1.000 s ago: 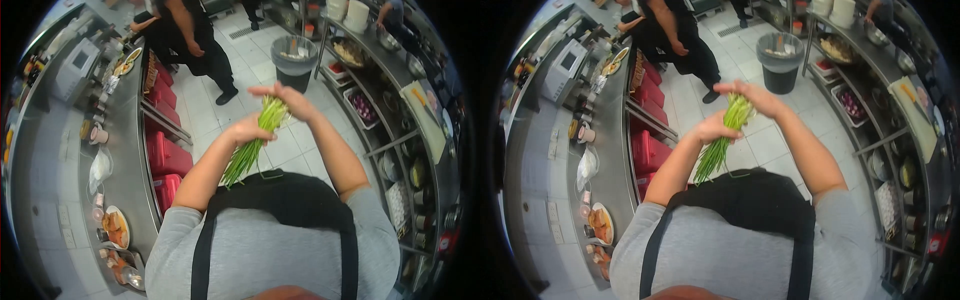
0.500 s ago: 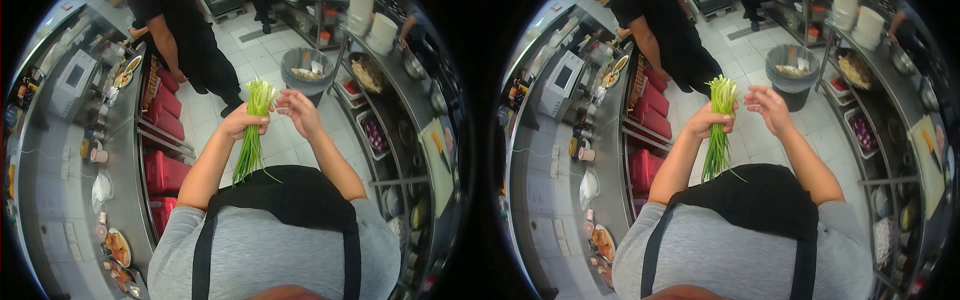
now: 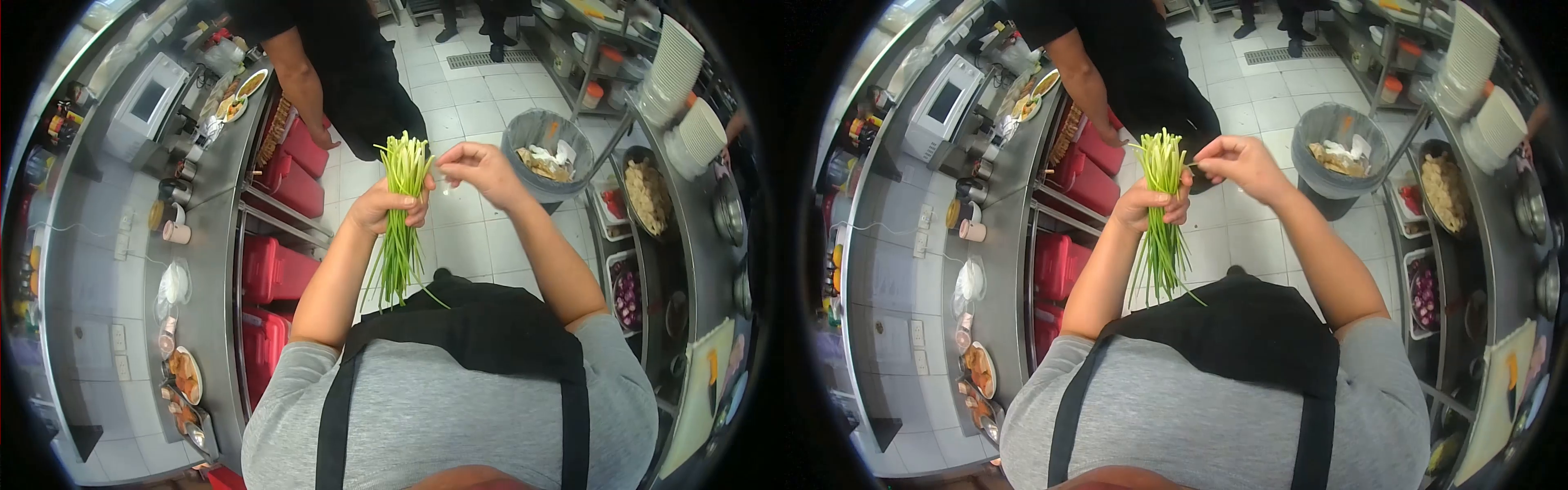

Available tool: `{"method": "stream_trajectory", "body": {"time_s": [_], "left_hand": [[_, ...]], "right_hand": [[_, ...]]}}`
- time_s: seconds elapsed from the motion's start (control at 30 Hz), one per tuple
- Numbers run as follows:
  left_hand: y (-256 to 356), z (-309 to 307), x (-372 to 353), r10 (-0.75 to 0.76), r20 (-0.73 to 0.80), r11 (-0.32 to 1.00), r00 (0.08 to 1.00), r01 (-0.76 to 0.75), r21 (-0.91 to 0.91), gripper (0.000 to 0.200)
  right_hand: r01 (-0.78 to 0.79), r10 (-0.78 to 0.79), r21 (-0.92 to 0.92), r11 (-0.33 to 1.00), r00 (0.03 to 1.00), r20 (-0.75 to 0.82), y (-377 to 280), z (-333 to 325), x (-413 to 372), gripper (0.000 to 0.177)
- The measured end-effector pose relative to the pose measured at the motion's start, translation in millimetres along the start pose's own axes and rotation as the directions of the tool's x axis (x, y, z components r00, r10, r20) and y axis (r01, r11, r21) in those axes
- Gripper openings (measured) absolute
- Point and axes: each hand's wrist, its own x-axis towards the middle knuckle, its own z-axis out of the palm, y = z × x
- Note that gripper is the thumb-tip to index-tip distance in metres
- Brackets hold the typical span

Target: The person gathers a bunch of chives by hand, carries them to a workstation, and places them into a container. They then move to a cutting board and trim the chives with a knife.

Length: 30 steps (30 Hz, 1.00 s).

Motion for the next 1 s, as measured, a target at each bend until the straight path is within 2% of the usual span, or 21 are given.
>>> {"method": "stream_trajectory", "body": {"time_s": [0.03, 0.13, 0.23, 0.27, 0.33, 0.4, 0.47, 0.5, 0.57, 0.6, 0.63, 0.67, 0.7, 0.73, 0.77, 0.87, 0.97, 1.0], "left_hand": [[6.1, -9.4, 3.3, -0.005, -0.023, 1.000, 1.000, 0.005, 0.017, 0.042], [15.0, -39.0, 4.1, -0.012, -0.119, 0.999, 0.993, 0.018, 0.049, 0.044], [36.5, -66.1, 4.4, 0.034, -0.264, 0.996, 0.964, -0.011, 0.089, 0.041], [43.3, -74.9, 4.7, 0.042, -0.312, 0.992, 0.949, -0.003, 0.124, 0.037], [56.7, -90.3, 9.3, 0.061, -0.408, 0.980, 0.911, 0.022, 0.196, 0.031], [66.1, -106.4, 19.6, 0.085, -0.453, 0.942, 0.888, 0.076, 0.326, 0.027], [71.1, -117.2, 28.9, 0.141, -0.471, 0.880, 0.871, 0.108, 0.463, 0.024], [73.2, -121.5, 33.9, 0.181, -0.462, 0.837, 0.868, 0.111, 0.536, 0.024], [78.4, -124.7, 39.0, 0.243, -0.454, 0.739, 0.857, 0.140, 0.659, 0.022], [72.6, -136.9, 41.2, 0.280, -0.492, 0.703, 0.825, 0.173, 0.690, 0.029], [75.5, -138.3, 43.5, 0.345, -0.430, 0.590, 0.834, 0.164, 0.791, 0.033], [76.5, -138.7, 42.9, 0.401, -0.376, 0.463, 0.836, 0.169, 0.870, 0.037], [75.9, -137.1, 44.4, 0.394, -0.352, 0.381, 0.849, 0.197, 0.903, 0.041], [74.8, -134.9, 47.5, 0.382, -0.337, 0.297, 0.860, 0.231, 0.926, 0.044], [74.8, -131.9, 50.7, 0.334, -0.343, 0.288, 0.878, 0.251, 0.924, 0.047], [77.9, -123.3, 55.3, 0.251, -0.367, 0.319, 0.896, 0.281, 0.905, 0.052], [81.5, -125.3, 58.4, 0.240, -0.415, 0.322, 0.877, 0.332, 0.887, 0.048], [83.5, -125.5, 60.1, 0.246, -0.433, 0.309, 0.867, 0.353, 0.883, 0.046]], "right_hand": [[0.023, -0.031, -0.109, 0.994, 0.996, -0.080, -8.6, -9.6, 9.0, 0.013], [0.044, -0.063, -0.105, 0.993, 0.980, -0.188, -19.8, -49.9, 31.6, 0.012], [0.111, -0.259, -0.495, 0.862, 0.935, -0.241, -36.7, -71.0, 50.8, 0.010], [0.163, -0.430, -0.622, 0.765, 0.850, -0.305, -46.0, -82.0, 55.5, 0.010], [0.197, -0.726, -0.830, 0.522, 0.615, -0.310, -63.5, -103.5, 65.1, 0.010], [0.132, -0.787, -0.881, 0.455, 0.523, -0.328, -79.0, -123.7, 68.3, 0.011], [-0.062, -0.698, -0.875, 0.480, 0.577, -0.425, -63.3, -152.6, 70.9, 0.011], [-0.167, -0.623, -0.935, 0.313, 0.706, -0.335, -38.6, -191.5, 72.1, 0.025], [-0.549, -0.503, -0.836, -0.015, 0.726, -0.468, 42.1, -248.6, 73.3, 0.046], [-0.386, -0.433, -0.878, 0.283, 0.765, -0.476, 75.9, -273.0, 78.1, 0.064], [-0.332, -0.400, -0.849, 0.411, 0.772, -0.495, 58.4, -217.6, 88.6, 0.059], [-0.185, -0.419, -0.862, 0.472, 0.813, -0.404, 39.3, -162.5, 101.5, 0.055], [-0.035, -0.331, -0.703, 0.711, 0.864, -0.378, 28.1, -118.0, 115.0, 0.050], [0.056, -0.298, -0.663, 0.747, 0.919, -0.257, 11.7, -79.1, 128.9, 0.049], [0.267, -0.383, -0.682, 0.681, 0.923, -0.021, 1.4, -56.9, 143.5, 0.048], [0.413, -0.393, -0.466, 0.783, 0.908, 0.146, -8.9, -16.1, 173.6, 0.047], [0.441, -0.299, -0.492, 0.750, 0.891, 0.342, 5.6, -5.9, 185.7, 0.050], [0.443, -0.333, -0.467, 0.765, 0.893, 0.302, 10.3, -10.4, 193.1, 0.050]]}}
